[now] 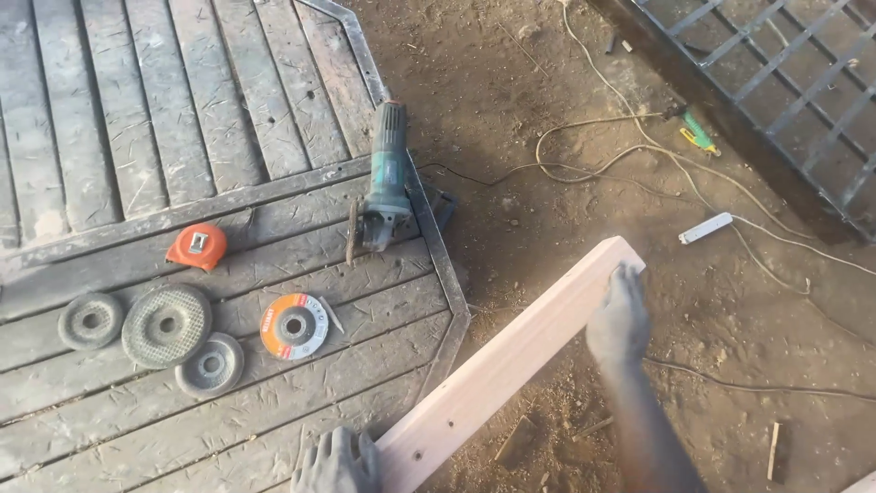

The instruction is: Manually sanding a wooden plank with sandpaper on a metal workbench in a workshop environment.

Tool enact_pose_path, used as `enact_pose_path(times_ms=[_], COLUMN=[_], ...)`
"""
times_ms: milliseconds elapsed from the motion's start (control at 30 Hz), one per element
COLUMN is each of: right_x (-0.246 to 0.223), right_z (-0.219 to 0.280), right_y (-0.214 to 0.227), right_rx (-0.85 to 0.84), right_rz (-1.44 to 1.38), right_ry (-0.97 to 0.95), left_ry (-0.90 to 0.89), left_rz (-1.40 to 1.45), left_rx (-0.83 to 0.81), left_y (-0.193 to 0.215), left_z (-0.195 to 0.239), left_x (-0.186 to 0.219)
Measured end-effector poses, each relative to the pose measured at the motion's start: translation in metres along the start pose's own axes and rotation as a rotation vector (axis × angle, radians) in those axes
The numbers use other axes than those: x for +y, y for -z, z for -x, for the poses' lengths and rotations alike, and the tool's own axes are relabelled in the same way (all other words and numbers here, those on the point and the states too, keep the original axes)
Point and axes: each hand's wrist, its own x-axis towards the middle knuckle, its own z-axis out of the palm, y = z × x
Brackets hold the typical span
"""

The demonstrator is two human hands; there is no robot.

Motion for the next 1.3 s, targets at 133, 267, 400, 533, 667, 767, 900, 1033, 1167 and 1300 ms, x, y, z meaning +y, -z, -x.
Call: enact_pose_path(times_ms=[133,267,400,533,667,767,900,1033,1167,1300], right_x=[0.059,0.028,0.029,0.052,0.042,0.037,0.027,0.080,0.100,-0.046], right_z=[-0.067,-0.017,-0.037,-0.031,-0.041,-0.045,0.020,-0.057,-0.122,0.100], right_y=[-0.041,-0.013,-0.016,-0.046,-0.034,-0.033,-0.037,-0.053,-0.113,0.002], right_rx=[0.158,0.165,0.099,0.195,0.142,0.200,0.106,0.053,0.351,-0.043], right_rz=[0.034,-0.103,-0.159,-0.246,-0.157,-0.127,0.009,0.159,0.614,-0.362], right_ry=[-0.044,0.003,-0.093,0.011,-0.029,0.012,0.169,0.250,0.521,0.319], left_ry=[-0.078,-0.065,0.036,-0.050,0.022,0.025,-0.018,-0.047,-0.063,-0.031], left_rz=[-0.068,-0.028,-0.096,-0.035,-0.082,-0.091,-0.056,-0.057,-0.070,-0.024], left_rx=[0.069,-0.035,-0.174,0.051,-0.114,-0.136,-0.023,0.013,0.121,-0.074], left_y=[0.012,0.005,0.009,0.019,0.013,0.016,-0.001,0.008,0.018,0.010], left_z=[-0.007,-0.005,-0.005,-0.008,-0.007,-0.010,0.001,0.001,-0.011,-0.005], left_x=[-0.002,-0.001,-0.002,0.007,0.003,0.005,-0.006,0.003,-0.001,0.001])
